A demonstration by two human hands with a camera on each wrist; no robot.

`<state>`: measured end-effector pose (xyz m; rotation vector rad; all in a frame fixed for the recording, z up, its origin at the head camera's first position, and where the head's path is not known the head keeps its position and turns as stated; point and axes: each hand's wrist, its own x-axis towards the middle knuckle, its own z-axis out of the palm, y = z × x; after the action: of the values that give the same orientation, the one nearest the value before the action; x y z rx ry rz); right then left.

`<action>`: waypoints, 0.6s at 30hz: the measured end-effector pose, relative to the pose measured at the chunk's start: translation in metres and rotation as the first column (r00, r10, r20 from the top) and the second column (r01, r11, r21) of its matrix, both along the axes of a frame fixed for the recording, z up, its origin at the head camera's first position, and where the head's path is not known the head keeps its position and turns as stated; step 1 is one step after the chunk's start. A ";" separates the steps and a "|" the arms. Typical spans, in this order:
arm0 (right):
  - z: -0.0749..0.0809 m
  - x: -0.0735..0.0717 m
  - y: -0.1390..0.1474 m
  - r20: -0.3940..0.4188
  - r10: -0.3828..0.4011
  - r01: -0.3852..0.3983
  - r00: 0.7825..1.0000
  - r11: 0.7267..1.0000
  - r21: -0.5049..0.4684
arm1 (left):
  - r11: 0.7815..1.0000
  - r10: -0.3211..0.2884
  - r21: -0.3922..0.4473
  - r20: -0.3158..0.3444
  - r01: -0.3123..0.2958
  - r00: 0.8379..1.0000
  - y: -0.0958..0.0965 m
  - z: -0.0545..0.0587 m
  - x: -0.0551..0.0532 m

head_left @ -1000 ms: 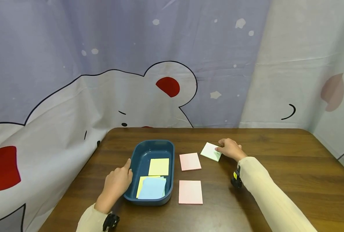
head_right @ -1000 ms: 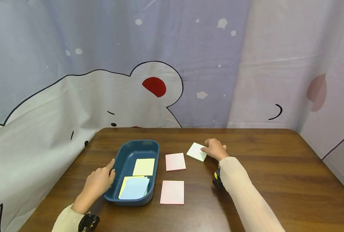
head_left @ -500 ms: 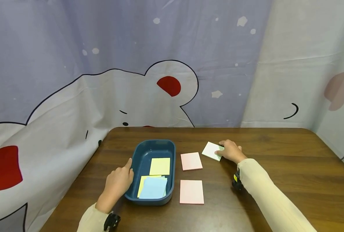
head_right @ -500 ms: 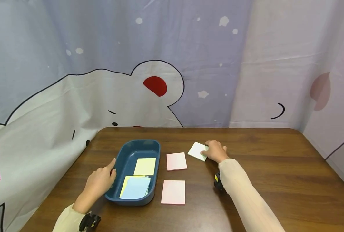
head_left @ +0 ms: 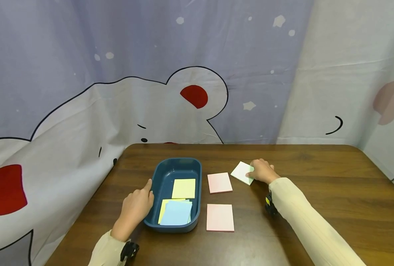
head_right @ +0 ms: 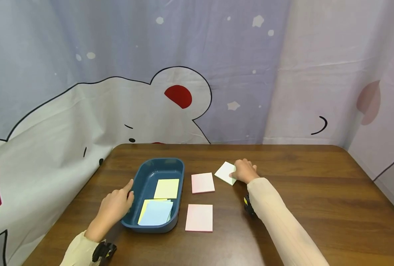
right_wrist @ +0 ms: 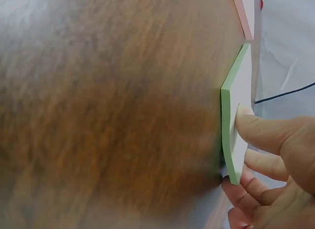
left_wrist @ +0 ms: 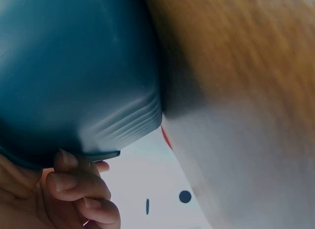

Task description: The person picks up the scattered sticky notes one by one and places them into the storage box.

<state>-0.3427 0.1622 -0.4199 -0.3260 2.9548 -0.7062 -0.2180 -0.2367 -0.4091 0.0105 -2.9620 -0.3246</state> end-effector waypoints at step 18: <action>-0.004 0.003 0.000 -0.111 -0.046 0.037 0.993 0.996 -0.084 | 1.000 0.002 -0.003 -0.006 -0.002 1.000 0.000 0.000 0.001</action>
<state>-0.3392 0.1617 -0.4236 -0.3222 3.0527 -0.8432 -0.2173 -0.2369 -0.4091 0.0118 -2.9568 -0.3189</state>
